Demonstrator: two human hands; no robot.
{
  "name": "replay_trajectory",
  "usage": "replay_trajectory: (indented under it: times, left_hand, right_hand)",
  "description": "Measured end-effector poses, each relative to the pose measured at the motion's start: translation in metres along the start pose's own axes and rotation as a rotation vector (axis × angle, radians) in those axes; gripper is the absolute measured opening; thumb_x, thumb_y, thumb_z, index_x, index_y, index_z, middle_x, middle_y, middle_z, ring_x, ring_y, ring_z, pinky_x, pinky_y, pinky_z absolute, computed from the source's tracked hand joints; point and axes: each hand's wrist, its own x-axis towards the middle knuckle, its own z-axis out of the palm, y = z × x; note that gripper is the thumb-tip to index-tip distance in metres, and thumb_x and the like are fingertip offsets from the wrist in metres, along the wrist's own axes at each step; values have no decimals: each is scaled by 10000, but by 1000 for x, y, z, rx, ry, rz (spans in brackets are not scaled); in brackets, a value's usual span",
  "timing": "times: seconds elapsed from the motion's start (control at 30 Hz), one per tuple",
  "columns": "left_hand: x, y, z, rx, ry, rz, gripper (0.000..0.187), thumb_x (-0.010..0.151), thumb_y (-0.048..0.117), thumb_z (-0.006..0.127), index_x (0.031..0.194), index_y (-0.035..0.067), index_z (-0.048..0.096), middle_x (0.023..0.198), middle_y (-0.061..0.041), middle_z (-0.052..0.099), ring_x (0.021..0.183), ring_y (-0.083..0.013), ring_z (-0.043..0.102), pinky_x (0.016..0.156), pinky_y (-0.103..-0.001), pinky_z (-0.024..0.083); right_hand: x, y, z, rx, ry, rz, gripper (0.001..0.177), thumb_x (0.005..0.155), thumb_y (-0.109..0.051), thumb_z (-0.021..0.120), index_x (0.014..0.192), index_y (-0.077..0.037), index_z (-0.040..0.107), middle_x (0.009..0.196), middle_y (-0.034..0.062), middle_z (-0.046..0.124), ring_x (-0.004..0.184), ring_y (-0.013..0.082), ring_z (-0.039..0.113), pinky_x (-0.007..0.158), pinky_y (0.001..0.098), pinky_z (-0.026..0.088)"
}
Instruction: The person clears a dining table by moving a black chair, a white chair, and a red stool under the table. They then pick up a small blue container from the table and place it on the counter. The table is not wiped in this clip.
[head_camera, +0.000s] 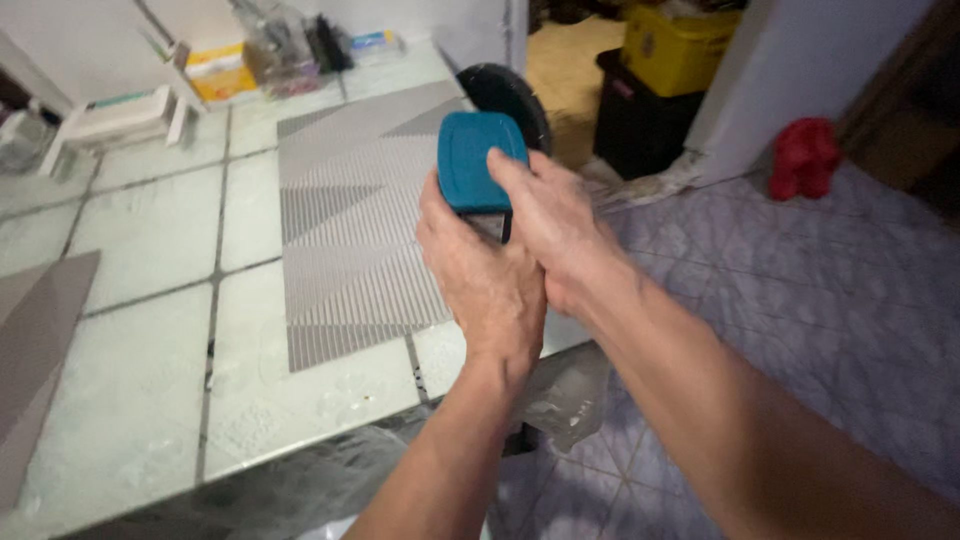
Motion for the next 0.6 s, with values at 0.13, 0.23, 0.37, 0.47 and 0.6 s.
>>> replay_trajectory:
  times: [0.13, 0.23, 0.37, 0.47, 0.6]
  left_hand:
    - [10, -4, 27, 38, 83, 43, 818, 857, 300, 790, 1503, 2, 386, 1351, -259, 538, 1276, -424, 513, 1070, -480, 418]
    - [17, -1, 55, 66, 163, 37, 839, 823, 314, 818, 1476, 2, 395, 1385, -257, 519, 1285, -425, 501, 1060, -479, 410]
    - [27, 7, 85, 78, 215, -34, 850, 813, 315, 815, 1479, 6, 386, 1345, -243, 522, 1267, -405, 508, 1049, -470, 423]
    - [30, 9, 100, 106, 252, -83, 875, 791, 309, 817, 1483, 8, 373, 1325, -236, 520, 1249, -394, 517, 1027, -465, 436]
    - [37, 2, 111, 159, 325, 7, 875, 815, 292, 827, 1493, -22, 371, 1354, -253, 515, 1267, -407, 516, 1049, -473, 433]
  right_hand:
    - [30, -7, -10, 16, -126, -43, 425, 961, -334, 586, 1224, -11, 669, 1121, 97, 701, 967, 184, 662, 836, 355, 566]
    - [52, -16, -26, -61, -158, -3, 410, 958, -347, 571, 1232, -52, 652, 1147, 71, 704, 1003, 164, 672, 857, 334, 563]
    - [78, -30, -40, -58, -261, 21, 412, 975, -335, 556, 1213, -13, 651, 1109, 113, 694, 981, 200, 672, 838, 363, 579]
    - [93, -35, -46, -68, -314, 41, 394, 969, -325, 555, 1199, -20, 654, 1085, 107, 703, 973, 201, 682, 835, 361, 579]
    - [111, -32, -46, -16, -389, 53, 381, 964, -317, 564, 1178, -21, 673, 1049, 92, 713, 934, 201, 682, 822, 366, 572]
